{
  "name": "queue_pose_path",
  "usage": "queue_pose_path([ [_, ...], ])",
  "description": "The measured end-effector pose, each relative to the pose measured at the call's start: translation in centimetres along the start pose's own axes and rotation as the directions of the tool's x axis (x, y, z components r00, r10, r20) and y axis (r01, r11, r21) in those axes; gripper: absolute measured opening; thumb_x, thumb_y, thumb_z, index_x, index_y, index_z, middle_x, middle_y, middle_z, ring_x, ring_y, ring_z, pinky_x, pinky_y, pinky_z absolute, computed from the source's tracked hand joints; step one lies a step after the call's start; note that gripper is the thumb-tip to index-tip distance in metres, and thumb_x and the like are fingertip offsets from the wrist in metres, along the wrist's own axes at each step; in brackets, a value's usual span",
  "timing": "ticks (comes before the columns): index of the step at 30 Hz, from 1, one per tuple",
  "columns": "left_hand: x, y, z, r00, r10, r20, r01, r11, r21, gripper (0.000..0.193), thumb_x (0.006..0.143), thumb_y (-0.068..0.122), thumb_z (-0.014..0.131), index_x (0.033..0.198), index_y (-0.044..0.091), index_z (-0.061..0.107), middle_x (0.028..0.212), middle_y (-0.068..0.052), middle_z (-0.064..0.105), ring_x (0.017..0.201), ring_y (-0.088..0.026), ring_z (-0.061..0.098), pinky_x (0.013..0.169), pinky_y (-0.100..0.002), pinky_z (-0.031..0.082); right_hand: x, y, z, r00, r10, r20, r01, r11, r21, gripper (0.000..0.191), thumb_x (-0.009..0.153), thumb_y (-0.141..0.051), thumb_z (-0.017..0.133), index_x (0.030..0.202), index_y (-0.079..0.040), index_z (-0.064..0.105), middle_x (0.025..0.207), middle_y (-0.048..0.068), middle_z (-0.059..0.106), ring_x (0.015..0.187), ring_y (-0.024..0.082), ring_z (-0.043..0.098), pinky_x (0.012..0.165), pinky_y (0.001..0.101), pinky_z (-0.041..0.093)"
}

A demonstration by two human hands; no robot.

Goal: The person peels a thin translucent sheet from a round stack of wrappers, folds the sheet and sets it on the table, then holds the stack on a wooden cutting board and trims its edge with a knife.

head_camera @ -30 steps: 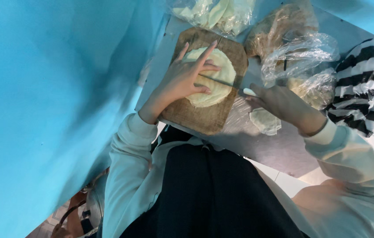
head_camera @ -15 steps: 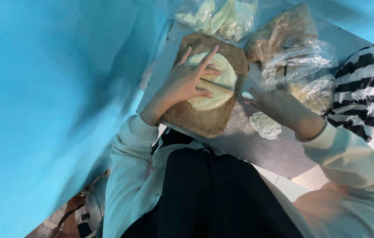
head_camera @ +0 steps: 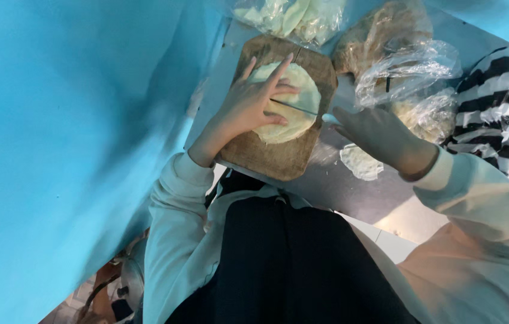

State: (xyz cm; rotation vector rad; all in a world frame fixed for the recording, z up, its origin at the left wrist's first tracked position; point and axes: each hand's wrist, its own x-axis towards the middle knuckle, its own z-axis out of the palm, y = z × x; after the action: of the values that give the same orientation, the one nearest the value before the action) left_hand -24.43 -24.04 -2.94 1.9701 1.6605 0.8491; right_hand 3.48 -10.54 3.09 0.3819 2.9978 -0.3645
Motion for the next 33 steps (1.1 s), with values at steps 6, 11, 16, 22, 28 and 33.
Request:
queue_pose_path([
  [6,-0.1,-0.4,0.5,1.0,0.002,-0.019,-0.002,1.0,0.017,0.129,0.077,0.04,0.092,0.163,0.017,-0.002,0.135,0.009,0.071,0.132,-0.019,0.059,0.127,-0.059,0.011,-4.2,0.6,-2.1,0.961,0.209,0.179,-0.203,0.978,-0.051,0.03,0.101,-0.038,0.057,0.11,-0.01,0.054,0.062,0.017,0.063,0.06,0.04,0.067,0.051,0.051,0.051],
  [11,0.1,-0.7,0.7,1.0,0.02,-0.02,-0.019,0.999,0.039,0.129,0.076,0.041,0.091,0.163,0.017,-0.002,0.134,0.01,0.071,0.135,-0.019,0.058,0.126,-0.059,0.012,-1.8,0.5,-0.7,0.996,0.083,0.042,-0.077,0.99,-0.115,0.028,0.102,-0.037,0.057,0.109,-0.01,0.054,0.063,0.016,0.061,0.058,0.038,0.067,0.046,0.0451,0.052],
  [16,0.1,-0.7,0.8,0.999,0.004,-0.031,-0.003,1.0,0.029,0.131,0.074,0.042,0.091,0.163,0.016,-0.001,0.132,0.011,0.072,0.135,-0.018,0.059,0.125,-0.06,0.011,-4.2,1.5,-2.0,0.998,0.062,0.008,-0.061,0.991,-0.119,0.032,0.099,-0.034,0.059,0.116,-0.008,0.055,0.057,0.016,0.06,0.053,0.037,0.066,0.045,0.0467,0.05],
  [22,0.0,-0.8,0.6,0.999,0.028,-0.021,-0.027,0.999,0.037,0.131,0.075,0.041,0.091,0.163,0.016,-0.003,0.135,0.01,0.071,0.134,-0.019,0.059,0.126,-0.06,0.012,-5.1,1.6,-1.3,0.968,0.194,0.159,-0.187,0.981,-0.053,0.03,0.098,-0.037,0.059,0.112,-0.01,0.054,0.058,0.016,0.062,0.055,0.039,0.067,0.048,0.0482,0.05],
  [28,0.2,-0.7,0.6,1.0,-0.003,0.0,0.003,0.998,0.065,0.132,0.074,0.042,0.092,0.162,0.015,-0.003,0.134,0.009,0.07,0.133,-0.021,0.059,0.123,-0.062,0.011,-2.6,2.0,1.1,0.998,0.062,0.027,-0.063,0.998,0.028,0.028,0.104,-0.035,0.057,0.11,-0.009,0.054,0.068,0.018,0.063,0.061,0.039,0.068,0.049,0.0439,0.051],
  [33,-0.2,-0.6,0.6,1.0,0.017,-0.018,-0.016,0.999,0.029,0.131,0.075,0.041,0.091,0.163,0.015,-0.002,0.136,0.01,0.071,0.133,-0.021,0.06,0.126,-0.061,0.012,-5.2,2.3,0.1,0.955,0.237,0.181,-0.237,0.971,-0.02,0.033,0.101,-0.041,0.057,0.116,-0.012,0.055,0.066,0.018,0.067,0.062,0.037,0.069,0.052,0.0465,0.051],
])
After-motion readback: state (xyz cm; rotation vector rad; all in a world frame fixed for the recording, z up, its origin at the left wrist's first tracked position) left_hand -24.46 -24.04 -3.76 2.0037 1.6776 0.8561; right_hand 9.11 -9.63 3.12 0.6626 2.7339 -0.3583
